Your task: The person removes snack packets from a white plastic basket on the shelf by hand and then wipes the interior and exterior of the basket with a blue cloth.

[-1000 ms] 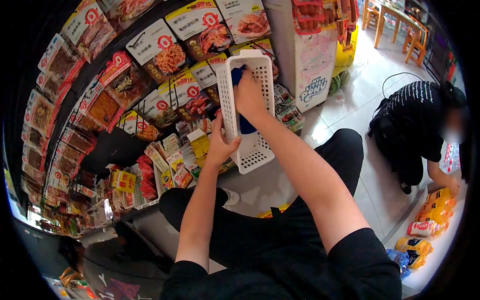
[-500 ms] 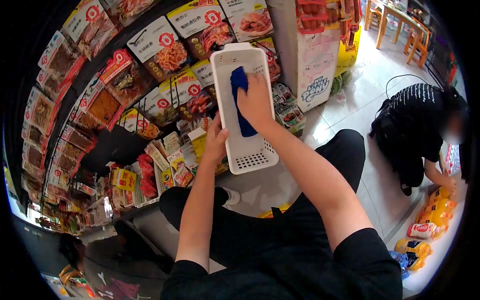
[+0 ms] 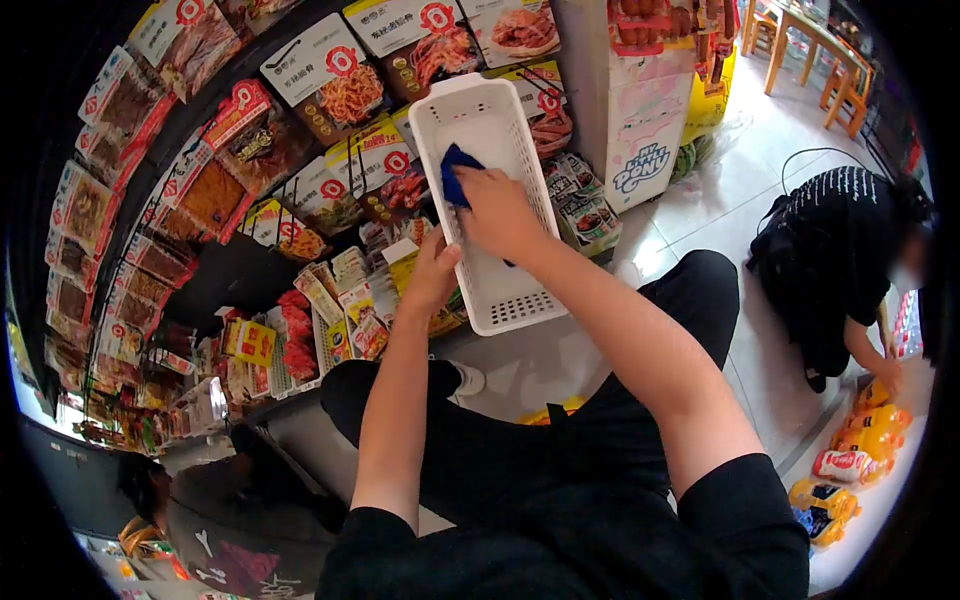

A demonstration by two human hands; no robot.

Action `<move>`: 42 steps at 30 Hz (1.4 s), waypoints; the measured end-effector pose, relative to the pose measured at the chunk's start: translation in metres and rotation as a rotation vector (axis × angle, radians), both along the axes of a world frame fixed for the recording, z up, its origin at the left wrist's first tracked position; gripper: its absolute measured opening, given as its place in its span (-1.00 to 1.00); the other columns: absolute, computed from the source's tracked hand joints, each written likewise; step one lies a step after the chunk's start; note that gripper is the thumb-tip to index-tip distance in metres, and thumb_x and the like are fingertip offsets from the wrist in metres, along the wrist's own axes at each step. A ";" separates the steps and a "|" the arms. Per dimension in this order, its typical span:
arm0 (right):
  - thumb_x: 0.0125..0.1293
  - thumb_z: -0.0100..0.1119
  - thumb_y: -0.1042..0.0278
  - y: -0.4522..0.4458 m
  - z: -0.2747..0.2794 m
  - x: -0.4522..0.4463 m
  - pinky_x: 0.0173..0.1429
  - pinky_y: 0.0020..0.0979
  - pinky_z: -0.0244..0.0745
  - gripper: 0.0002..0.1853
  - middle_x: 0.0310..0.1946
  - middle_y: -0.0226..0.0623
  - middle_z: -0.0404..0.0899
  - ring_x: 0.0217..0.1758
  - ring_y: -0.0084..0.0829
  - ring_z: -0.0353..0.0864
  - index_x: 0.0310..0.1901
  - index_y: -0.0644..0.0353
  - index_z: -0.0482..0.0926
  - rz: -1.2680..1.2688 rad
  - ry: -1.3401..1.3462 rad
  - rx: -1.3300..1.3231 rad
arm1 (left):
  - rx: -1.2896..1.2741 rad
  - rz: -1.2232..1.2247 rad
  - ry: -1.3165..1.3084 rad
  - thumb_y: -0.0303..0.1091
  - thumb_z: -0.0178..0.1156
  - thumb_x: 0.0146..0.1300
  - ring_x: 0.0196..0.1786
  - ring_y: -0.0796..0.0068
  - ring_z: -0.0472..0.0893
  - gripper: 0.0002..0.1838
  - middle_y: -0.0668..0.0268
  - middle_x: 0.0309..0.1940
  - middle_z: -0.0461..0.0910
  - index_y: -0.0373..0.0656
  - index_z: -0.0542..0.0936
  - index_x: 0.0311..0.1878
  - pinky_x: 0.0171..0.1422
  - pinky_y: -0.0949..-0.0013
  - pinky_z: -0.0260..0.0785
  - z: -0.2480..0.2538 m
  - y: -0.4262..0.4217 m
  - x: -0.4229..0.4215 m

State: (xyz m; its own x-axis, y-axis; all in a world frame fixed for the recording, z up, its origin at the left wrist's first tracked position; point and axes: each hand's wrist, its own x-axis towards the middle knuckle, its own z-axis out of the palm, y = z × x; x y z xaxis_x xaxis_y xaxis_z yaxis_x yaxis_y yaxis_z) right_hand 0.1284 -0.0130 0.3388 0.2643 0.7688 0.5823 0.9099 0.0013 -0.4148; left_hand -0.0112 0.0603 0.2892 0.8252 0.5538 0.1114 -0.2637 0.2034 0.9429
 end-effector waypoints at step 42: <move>0.24 -0.17 0.22 0.010 -0.016 -0.005 0.02 -0.05 0.31 -0.62 -0.23 0.22 0.51 -0.09 0.16 0.46 -0.13 0.40 0.46 -0.089 1.021 0.256 | 0.388 0.261 0.231 -0.16 -0.09 0.39 0.18 0.48 0.30 -0.48 0.23 0.14 0.38 -0.25 0.23 0.31 0.29 0.46 0.07 0.010 -0.018 0.014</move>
State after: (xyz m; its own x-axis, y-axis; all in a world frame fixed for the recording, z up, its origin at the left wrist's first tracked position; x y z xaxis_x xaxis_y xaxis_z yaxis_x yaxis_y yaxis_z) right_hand 0.1236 -0.0032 0.3233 0.7699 0.6081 0.1935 0.1300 0.1475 -0.9805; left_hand 0.0033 0.0422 0.2987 0.6926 0.6984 0.1805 -0.0347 -0.2177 0.9754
